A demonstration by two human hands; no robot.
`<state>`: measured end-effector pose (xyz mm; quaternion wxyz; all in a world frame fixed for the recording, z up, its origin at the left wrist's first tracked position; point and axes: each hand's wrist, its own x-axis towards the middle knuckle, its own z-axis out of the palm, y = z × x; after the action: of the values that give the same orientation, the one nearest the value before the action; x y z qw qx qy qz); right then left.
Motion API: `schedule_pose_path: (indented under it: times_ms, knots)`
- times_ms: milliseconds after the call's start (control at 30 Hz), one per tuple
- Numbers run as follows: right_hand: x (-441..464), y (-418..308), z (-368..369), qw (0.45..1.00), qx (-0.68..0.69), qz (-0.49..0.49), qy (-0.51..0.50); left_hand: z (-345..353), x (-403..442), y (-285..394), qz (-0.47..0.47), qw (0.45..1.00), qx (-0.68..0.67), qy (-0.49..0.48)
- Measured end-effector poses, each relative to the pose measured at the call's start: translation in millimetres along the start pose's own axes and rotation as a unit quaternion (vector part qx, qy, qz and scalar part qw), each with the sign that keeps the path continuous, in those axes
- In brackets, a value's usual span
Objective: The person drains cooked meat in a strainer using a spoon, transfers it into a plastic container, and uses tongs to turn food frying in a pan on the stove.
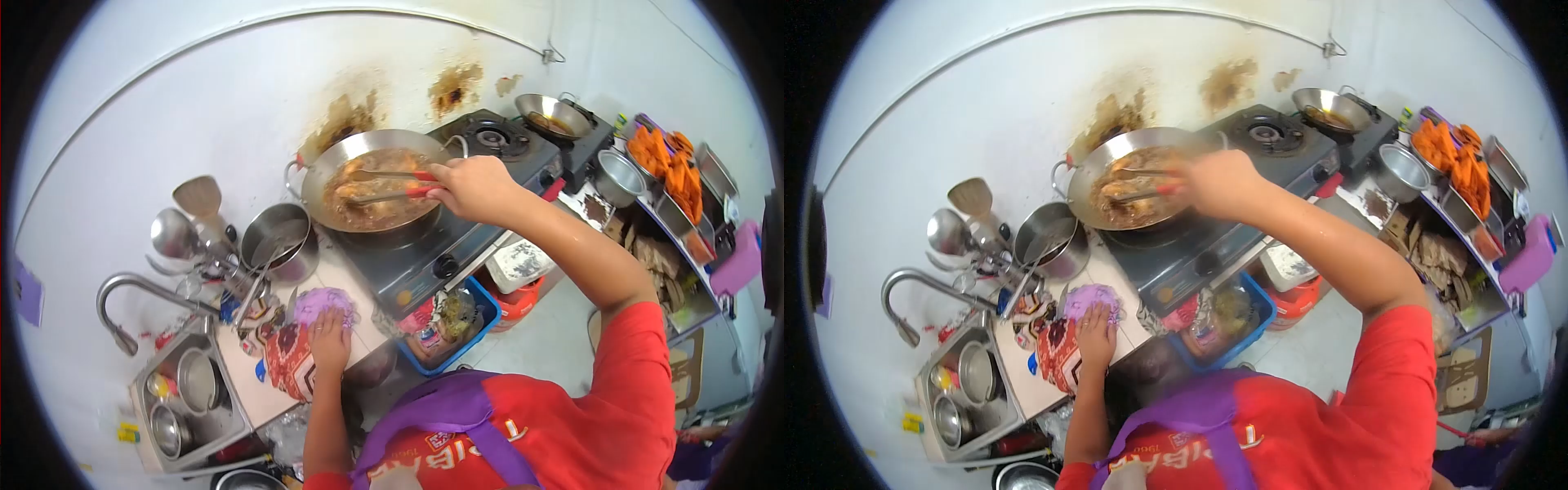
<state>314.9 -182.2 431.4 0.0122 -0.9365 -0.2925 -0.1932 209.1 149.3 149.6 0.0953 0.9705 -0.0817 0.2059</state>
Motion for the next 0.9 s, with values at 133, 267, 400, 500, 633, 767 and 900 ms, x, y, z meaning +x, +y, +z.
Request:
schedule_pose_path:
  times_ms: [133, 267, 400, 500, 633, 767, 900]
  knots:
    - [-5.5, 2.1, -13.0, 0.998, 0.013, 0.006, 0.064, 16.0, 22.7, 4.1, -0.079, 0.996, 0.034, -0.002]
    - [-9.1, 15.7, -11.1, 0.996, -0.005, -0.009, 0.093, 42.5, 52.2, -2.3, -0.170, 0.981, 0.082, 0.044]
    - [-16.1, 15.5, -15.7, 0.997, -0.025, 0.027, 0.073, 17.9, 51.4, 18.7, -0.153, 0.987, 0.054, -0.015]
    - [-25.7, 17.2, -13.0, 0.995, -0.012, 0.008, 0.094, 3.0, 29.0, 13.0, -0.021, 0.999, 0.024, -0.033]
    - [-30.8, 10.0, -17.8, 0.999, -0.012, 0.006, 0.052, -4.4, 5.3, -0.9, 0.053, 0.997, -0.053, -0.029]
    - [-30.7, 10.4, -25.9, 0.993, -0.031, -0.001, 0.112, -10.7, 9.8, 10.0, 0.016, 0.999, -0.034, -0.017]
    - [-19.0, 1.0, -46.8, 0.993, -0.069, -0.029, 0.096, -45.1, -12.4, 32.3, 0.008, 0.989, -0.150, 0.011]
